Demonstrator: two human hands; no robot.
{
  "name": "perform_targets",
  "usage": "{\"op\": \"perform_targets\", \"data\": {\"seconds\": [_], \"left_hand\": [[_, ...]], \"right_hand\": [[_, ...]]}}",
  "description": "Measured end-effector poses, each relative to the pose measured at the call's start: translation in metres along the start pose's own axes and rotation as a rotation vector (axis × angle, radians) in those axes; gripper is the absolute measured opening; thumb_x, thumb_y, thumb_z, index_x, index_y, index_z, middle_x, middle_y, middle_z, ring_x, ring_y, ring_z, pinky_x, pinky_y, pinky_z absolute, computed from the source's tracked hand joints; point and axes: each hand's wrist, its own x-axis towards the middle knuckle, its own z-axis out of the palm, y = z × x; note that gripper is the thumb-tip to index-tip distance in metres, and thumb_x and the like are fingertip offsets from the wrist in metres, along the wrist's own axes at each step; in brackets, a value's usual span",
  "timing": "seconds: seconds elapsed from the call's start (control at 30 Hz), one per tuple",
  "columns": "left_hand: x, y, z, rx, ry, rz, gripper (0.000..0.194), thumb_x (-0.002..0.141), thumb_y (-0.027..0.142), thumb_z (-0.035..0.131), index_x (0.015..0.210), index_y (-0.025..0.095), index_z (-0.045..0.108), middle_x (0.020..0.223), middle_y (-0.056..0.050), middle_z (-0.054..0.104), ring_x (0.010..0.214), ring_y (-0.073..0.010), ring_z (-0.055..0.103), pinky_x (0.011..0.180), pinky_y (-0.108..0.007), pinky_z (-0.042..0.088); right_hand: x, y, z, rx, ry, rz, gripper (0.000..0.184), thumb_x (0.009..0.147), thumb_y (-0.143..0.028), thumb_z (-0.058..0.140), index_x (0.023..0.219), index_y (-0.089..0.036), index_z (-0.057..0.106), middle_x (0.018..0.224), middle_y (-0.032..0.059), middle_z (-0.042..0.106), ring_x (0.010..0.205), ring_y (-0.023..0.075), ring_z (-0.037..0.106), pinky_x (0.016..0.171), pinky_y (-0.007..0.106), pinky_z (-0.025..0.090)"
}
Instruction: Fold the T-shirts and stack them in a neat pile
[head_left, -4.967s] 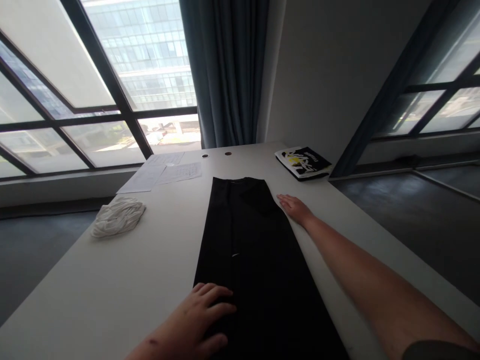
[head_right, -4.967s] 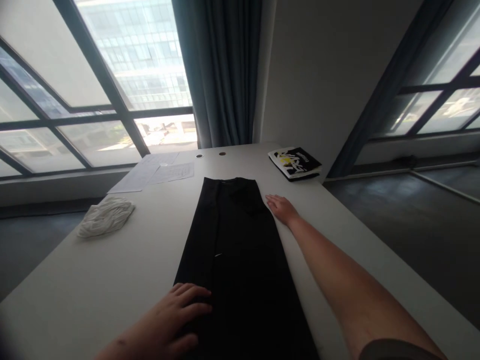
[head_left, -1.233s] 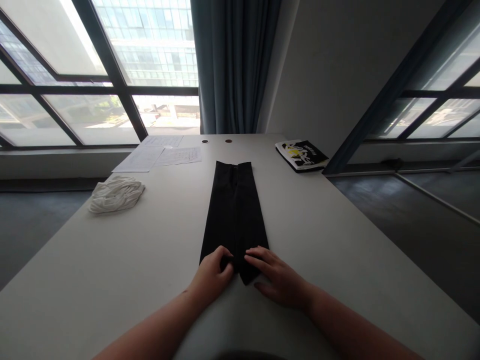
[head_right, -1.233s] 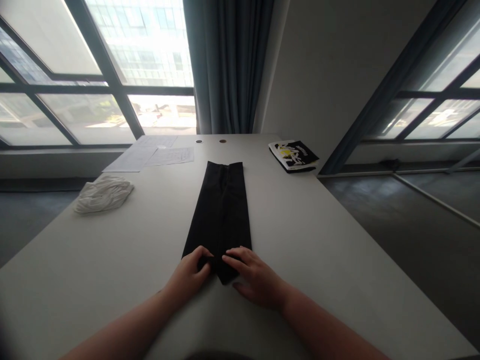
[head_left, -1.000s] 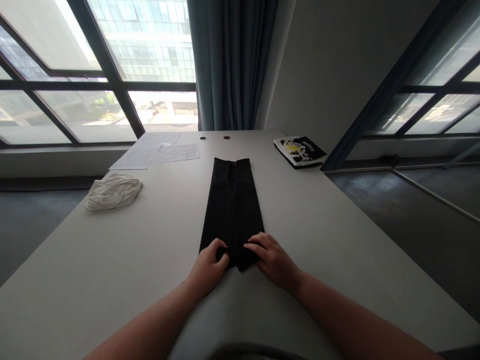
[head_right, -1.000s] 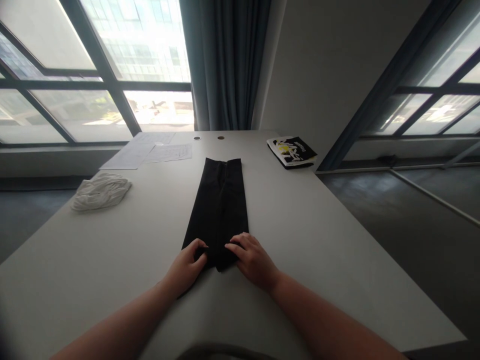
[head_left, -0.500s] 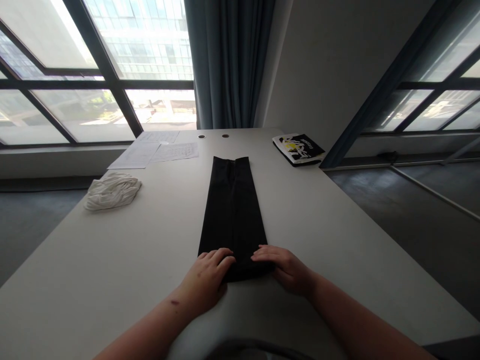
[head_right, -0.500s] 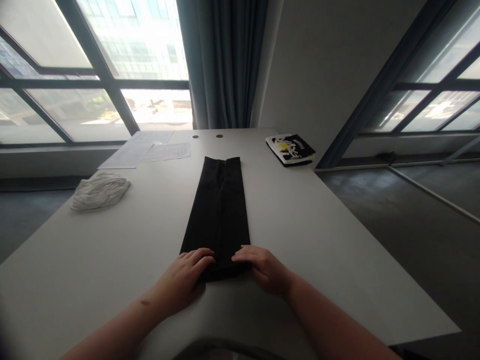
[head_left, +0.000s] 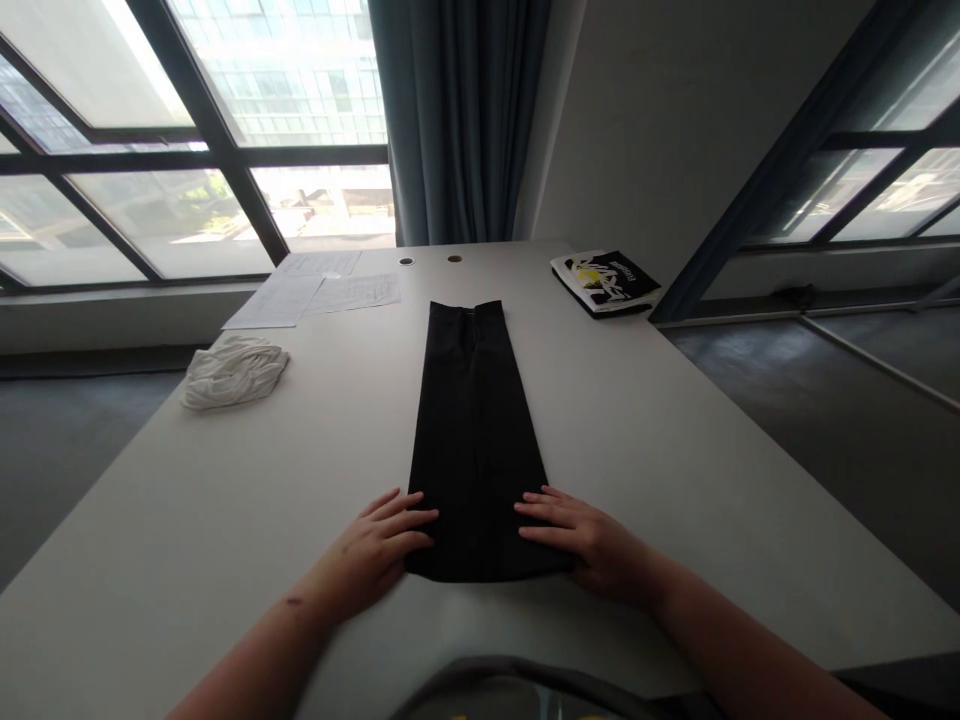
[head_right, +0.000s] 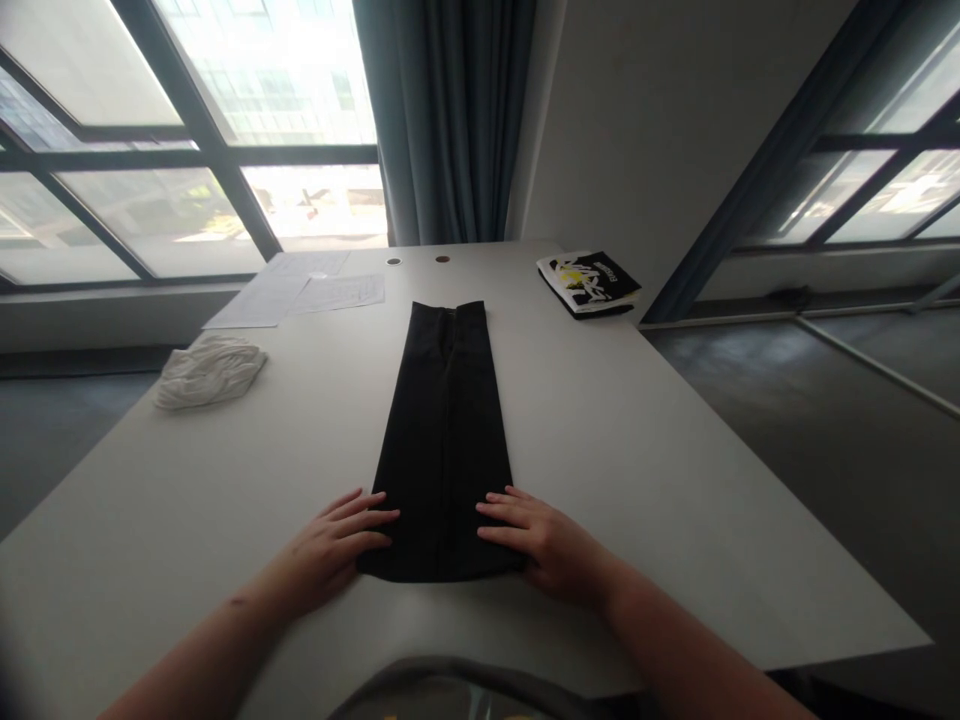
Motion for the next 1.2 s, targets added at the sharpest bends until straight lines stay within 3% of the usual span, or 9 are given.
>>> {"op": "perform_targets", "data": {"seconds": [0.1, 0.23, 0.43, 0.53, 0.63, 0.73, 0.87, 1.03, 1.2], "left_hand": [[0.005, 0.001, -0.004, -0.068, 0.033, 0.07, 0.049, 0.086, 0.004, 0.047, 0.126, 0.025, 0.065, 0.139, -0.003, 0.071, 0.137, -0.022, 0.06, 0.128, -0.05, 0.033], [0.006, 0.02, -0.016, -0.186, 0.117, -0.035, 0.041, 0.092, 0.01, 0.048, 0.125, 0.026, 0.065, 0.123, -0.004, 0.078, 0.112, -0.0178, 0.074, 0.102, -0.032, 0.056], [0.03, 0.028, -0.034, -0.244, 0.184, -0.291, 0.021, 0.1, 0.027, 0.048, 0.105, 0.023, 0.068, 0.079, 0.0, 0.075, 0.066, -0.0155, 0.069, 0.066, -0.026, 0.051], [0.057, 0.008, -0.035, -0.186, 0.18, -0.496, 0.024, 0.1, 0.036, 0.047, 0.087, 0.022, 0.063, 0.064, 0.002, 0.064, 0.057, -0.0158, 0.059, 0.057, -0.027, 0.042], [0.077, -0.014, -0.027, -0.112, 0.106, -0.658, 0.022, 0.098, 0.039, 0.052, 0.085, 0.023, 0.061, 0.071, 0.0, 0.068, 0.066, -0.019, 0.064, 0.061, -0.029, 0.041], [0.079, -0.021, -0.019, -0.092, 0.058, -0.742, 0.018, 0.097, 0.037, 0.054, 0.106, 0.025, 0.063, 0.088, -0.001, 0.075, 0.078, -0.0211, 0.07, 0.068, -0.03, 0.044], [0.069, -0.01, -0.015, -0.062, 0.074, -0.812, 0.044, 0.098, 0.04, 0.056, 0.14, 0.027, 0.048, 0.098, 0.0, 0.076, 0.08, -0.0213, 0.072, 0.071, -0.031, 0.048], [0.057, 0.005, -0.004, 0.082, 0.089, -0.743, 0.049, 0.098, 0.038, 0.059, 0.144, 0.025, 0.048, 0.105, -0.004, 0.076, 0.096, -0.0255, 0.074, 0.083, -0.036, 0.053], [0.043, 0.013, 0.017, 0.208, 0.205, -0.603, 0.043, 0.098, 0.038, 0.06, 0.139, 0.024, 0.056, 0.119, -0.009, 0.073, 0.108, -0.0274, 0.069, 0.095, -0.04, 0.054]], "right_hand": [[-0.004, -0.003, -0.004, 0.111, 0.064, 0.015, 0.049, 0.093, -0.016, 0.06, 0.141, -0.022, 0.065, 0.143, 0.0143, 0.067, 0.138, 0.0276, 0.059, 0.122, 0.055, 0.04], [-0.008, -0.017, -0.018, 0.279, 0.133, 0.194, 0.028, 0.102, -0.031, 0.055, 0.122, -0.021, 0.072, 0.115, 0.0115, 0.079, 0.107, 0.023, 0.075, 0.099, 0.038, 0.058], [0.01, -0.015, -0.042, 0.441, 0.175, 0.478, 0.041, 0.1, -0.052, 0.055, 0.083, -0.018, 0.069, 0.07, 0.0017, 0.066, 0.065, 0.0162, 0.06, 0.062, 0.027, 0.049], [0.032, 0.007, -0.048, 0.405, 0.237, 0.596, 0.039, 0.097, -0.054, 0.057, 0.087, -0.018, 0.069, 0.074, 0.0013, 0.067, 0.068, 0.0173, 0.06, 0.063, 0.028, 0.047], [0.051, 0.029, -0.045, 0.174, 0.274, 0.659, 0.031, 0.093, -0.048, 0.06, 0.092, -0.019, 0.07, 0.076, 0.001, 0.067, 0.07, 0.0178, 0.061, 0.066, 0.029, 0.045], [0.056, 0.04, -0.034, -0.043, 0.258, 0.699, 0.027, 0.09, -0.037, 0.065, 0.111, -0.021, 0.071, 0.077, -0.0009, 0.066, 0.07, 0.0176, 0.062, 0.068, 0.029, 0.043], [0.047, 0.038, -0.022, -0.187, 0.238, 0.639, 0.036, 0.092, -0.03, 0.065, 0.127, -0.023, 0.065, 0.083, 0.0005, 0.067, 0.076, 0.0197, 0.065, 0.073, 0.031, 0.049], [0.041, 0.014, -0.017, -0.362, 0.373, 0.462, 0.031, 0.098, -0.032, 0.061, 0.126, -0.02, 0.064, 0.116, 0.0126, 0.068, 0.109, 0.0291, 0.063, 0.098, 0.045, 0.052], [0.028, -0.016, 0.003, -0.462, 0.382, 0.42, 0.027, 0.102, -0.034, 0.056, 0.122, -0.019, 0.067, 0.129, 0.0163, 0.063, 0.122, 0.0312, 0.059, 0.105, 0.049, 0.05]]}}
